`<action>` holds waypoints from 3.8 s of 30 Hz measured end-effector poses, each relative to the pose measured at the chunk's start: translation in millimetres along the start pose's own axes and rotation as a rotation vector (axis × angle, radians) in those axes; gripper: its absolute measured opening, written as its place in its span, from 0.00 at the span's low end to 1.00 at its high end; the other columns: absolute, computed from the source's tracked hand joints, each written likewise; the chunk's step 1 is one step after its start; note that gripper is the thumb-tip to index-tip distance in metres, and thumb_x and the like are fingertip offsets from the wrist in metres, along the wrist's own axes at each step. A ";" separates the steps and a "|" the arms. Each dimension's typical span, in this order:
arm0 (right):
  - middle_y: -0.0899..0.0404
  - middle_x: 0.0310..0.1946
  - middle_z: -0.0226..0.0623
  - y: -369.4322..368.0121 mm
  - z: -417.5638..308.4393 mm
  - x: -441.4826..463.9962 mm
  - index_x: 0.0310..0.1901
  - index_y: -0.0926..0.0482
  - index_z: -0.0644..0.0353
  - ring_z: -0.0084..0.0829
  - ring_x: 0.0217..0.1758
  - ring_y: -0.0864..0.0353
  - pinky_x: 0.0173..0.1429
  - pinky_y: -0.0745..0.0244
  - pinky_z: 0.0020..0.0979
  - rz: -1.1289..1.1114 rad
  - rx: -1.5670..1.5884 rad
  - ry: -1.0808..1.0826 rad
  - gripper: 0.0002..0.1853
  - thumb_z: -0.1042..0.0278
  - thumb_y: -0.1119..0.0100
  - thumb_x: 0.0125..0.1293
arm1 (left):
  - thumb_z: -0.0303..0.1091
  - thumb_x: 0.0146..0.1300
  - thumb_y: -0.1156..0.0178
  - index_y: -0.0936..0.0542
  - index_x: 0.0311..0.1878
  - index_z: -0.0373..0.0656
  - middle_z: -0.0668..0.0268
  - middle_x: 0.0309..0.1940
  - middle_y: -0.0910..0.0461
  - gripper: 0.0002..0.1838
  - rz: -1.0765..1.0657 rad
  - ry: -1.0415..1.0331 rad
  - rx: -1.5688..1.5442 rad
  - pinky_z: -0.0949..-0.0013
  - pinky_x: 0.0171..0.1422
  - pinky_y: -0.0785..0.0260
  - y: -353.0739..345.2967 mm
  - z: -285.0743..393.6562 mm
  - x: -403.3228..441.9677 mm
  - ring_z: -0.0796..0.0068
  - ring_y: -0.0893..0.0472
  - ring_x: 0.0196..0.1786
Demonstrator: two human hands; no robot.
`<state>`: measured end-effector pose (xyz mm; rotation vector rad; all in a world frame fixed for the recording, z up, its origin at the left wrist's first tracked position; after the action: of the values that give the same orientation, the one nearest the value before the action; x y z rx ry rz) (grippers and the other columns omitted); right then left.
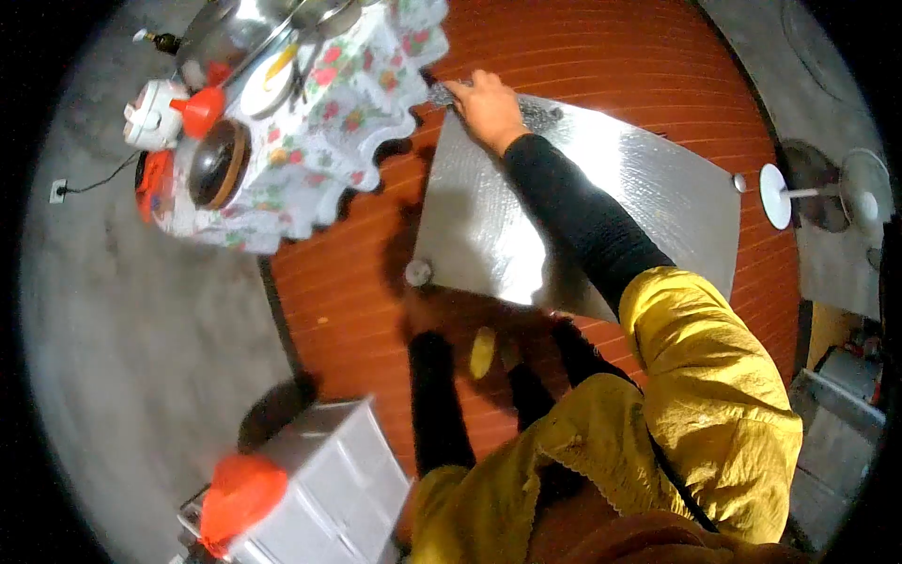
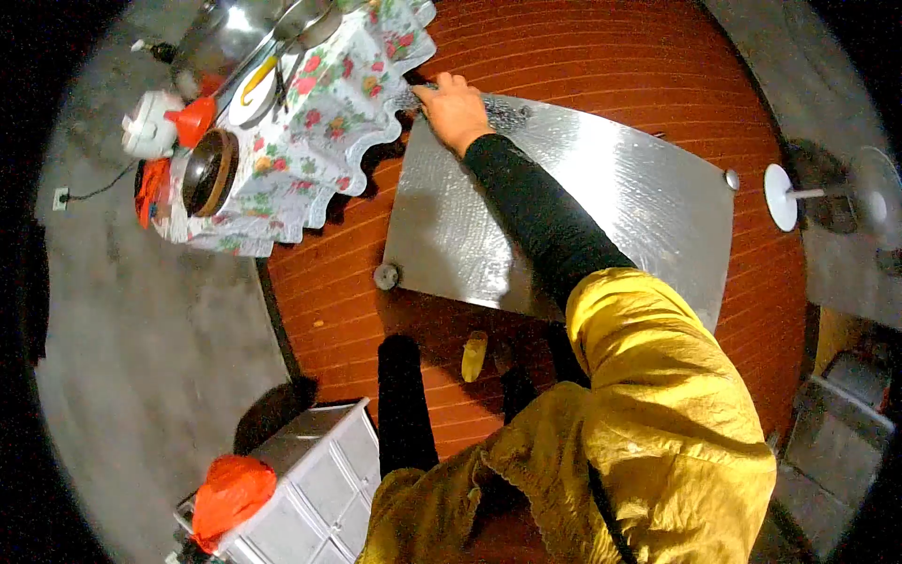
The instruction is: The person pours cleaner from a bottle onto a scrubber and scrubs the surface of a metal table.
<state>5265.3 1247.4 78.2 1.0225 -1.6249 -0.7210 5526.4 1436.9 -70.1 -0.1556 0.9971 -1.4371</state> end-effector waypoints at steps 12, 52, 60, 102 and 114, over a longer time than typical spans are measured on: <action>0.27 0.43 0.53 187.1 254.4 -200.9 0.54 0.22 0.48 0.52 0.46 0.26 0.48 0.27 0.46 0.046 -0.428 -0.555 0.17 0.68 0.51 0.64 | 0.38 0.60 0.43 0.23 0.49 0.35 0.55 0.43 0.21 0.18 -0.010 -0.433 0.632 0.63 0.52 0.28 44.9 0.4 27.5 0.58 0.22 0.45; 0.25 0.41 0.48 109.4 205.0 -96.0 0.54 0.23 0.53 0.46 0.45 0.23 0.45 0.22 0.42 -0.142 -0.172 -0.240 0.18 0.67 0.50 0.62 | 0.55 0.73 0.60 0.22 0.41 0.40 0.55 0.32 0.20 0.27 0.267 -0.646 1.603 0.56 0.38 0.33 -103.5 82.1 38.6 0.54 0.23 0.34; 0.25 0.36 0.45 73.1 61.7 -110.1 0.46 0.21 0.57 0.40 0.48 0.25 0.46 0.26 0.39 -0.225 0.073 -0.046 0.12 0.69 0.46 0.61 | 0.58 0.72 0.62 0.22 0.45 0.39 0.51 0.37 0.20 0.30 0.260 -0.593 1.687 0.54 0.41 0.31 -100.7 78.3 48.6 0.51 0.22 0.37; 0.30 0.33 0.40 82.3 -40.4 -214.8 0.54 0.20 0.46 0.39 0.37 0.26 0.40 0.25 0.38 -0.345 0.026 0.190 0.20 0.64 0.40 0.58 | 0.36 0.69 0.58 0.29 0.57 0.28 0.43 0.51 0.24 0.22 0.040 -0.803 1.436 0.58 0.62 0.34 -20.7 77.8 144.9 0.48 0.25 0.56; 0.27 0.37 0.47 82.4 -21.6 -196.7 0.57 0.23 0.48 0.45 0.40 0.22 0.39 0.22 0.41 -0.489 -0.058 -0.057 0.19 0.63 0.46 0.63 | 0.34 0.69 0.55 0.26 0.52 0.25 0.41 0.47 0.22 0.20 0.163 -0.774 1.339 0.58 0.59 0.30 -33.2 84.6 132.2 0.46 0.22 0.52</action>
<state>5283.4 1460.6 66.4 1.3858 -1.4001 -1.1229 5533.1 1277.0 -59.8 0.3333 -0.6408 -1.4321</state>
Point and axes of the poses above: each hand's wrist, its own x-axis towards the middle knuckle, its own y-axis out of the back of the hand, z = x × y, the point moved 6 cm from there along x, towards the middle knuckle
